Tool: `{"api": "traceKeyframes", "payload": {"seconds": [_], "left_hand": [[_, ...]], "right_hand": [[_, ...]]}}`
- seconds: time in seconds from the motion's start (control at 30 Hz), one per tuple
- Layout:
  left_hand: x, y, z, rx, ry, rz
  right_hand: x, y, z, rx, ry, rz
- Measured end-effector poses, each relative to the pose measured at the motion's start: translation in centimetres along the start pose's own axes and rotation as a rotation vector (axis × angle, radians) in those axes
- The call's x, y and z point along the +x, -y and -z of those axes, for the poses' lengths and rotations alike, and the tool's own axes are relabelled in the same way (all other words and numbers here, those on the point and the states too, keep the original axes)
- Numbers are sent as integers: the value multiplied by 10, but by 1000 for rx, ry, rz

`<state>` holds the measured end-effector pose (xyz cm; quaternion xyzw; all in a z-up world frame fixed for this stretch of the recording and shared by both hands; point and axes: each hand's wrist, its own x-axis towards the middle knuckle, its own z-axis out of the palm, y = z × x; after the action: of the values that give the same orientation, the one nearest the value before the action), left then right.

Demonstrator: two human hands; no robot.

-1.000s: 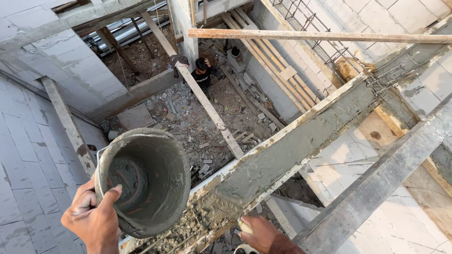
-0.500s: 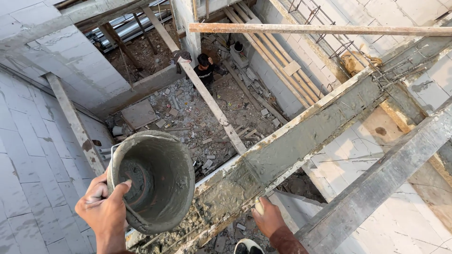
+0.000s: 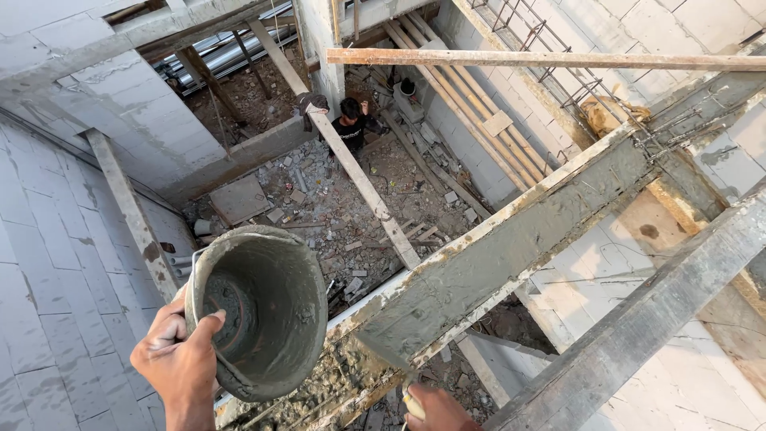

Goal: The person pours wet concrete from a bucket into a wooden form and uses a trowel to spread and level the mixture. They continue scooping concrete from the bucket to fill gaps and smooth the surface of the beam.

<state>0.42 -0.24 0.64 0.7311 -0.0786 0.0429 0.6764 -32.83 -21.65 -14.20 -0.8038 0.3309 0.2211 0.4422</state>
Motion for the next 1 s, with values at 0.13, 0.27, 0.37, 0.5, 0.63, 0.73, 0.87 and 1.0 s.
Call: {"api": "traceKeyframes", "payload": {"seconds": [0.13, 0.27, 0.37, 0.5, 0.63, 0.73, 0.87, 1.0], "left_hand": [[-4, 3, 3, 18, 0, 13], [-3, -4, -2, 22, 4, -1], [-5, -5, -1, 52, 0, 57], [-2, -3, -2, 52, -12, 37], [-5, -8, -7, 64, 2, 62], [-6, -9, -6, 61, 9, 62], [-5, -1, -5, 61, 45, 77], [-7, 11, -11, 144, 125, 168]], "right_hand": [[-16, 46, 20, -14, 66, 38], [-18, 51, 21, -48, 54, -14], [-22, 43, 21, -167, 247, 58], [-18, 53, 37, -348, 284, -26], [-13, 55, 45, -564, 211, -18], [-20, 23, 52, -752, 198, 78], [-7, 14, 44, -822, 155, 133], [-17, 70, 80, -762, 269, 64]]}}
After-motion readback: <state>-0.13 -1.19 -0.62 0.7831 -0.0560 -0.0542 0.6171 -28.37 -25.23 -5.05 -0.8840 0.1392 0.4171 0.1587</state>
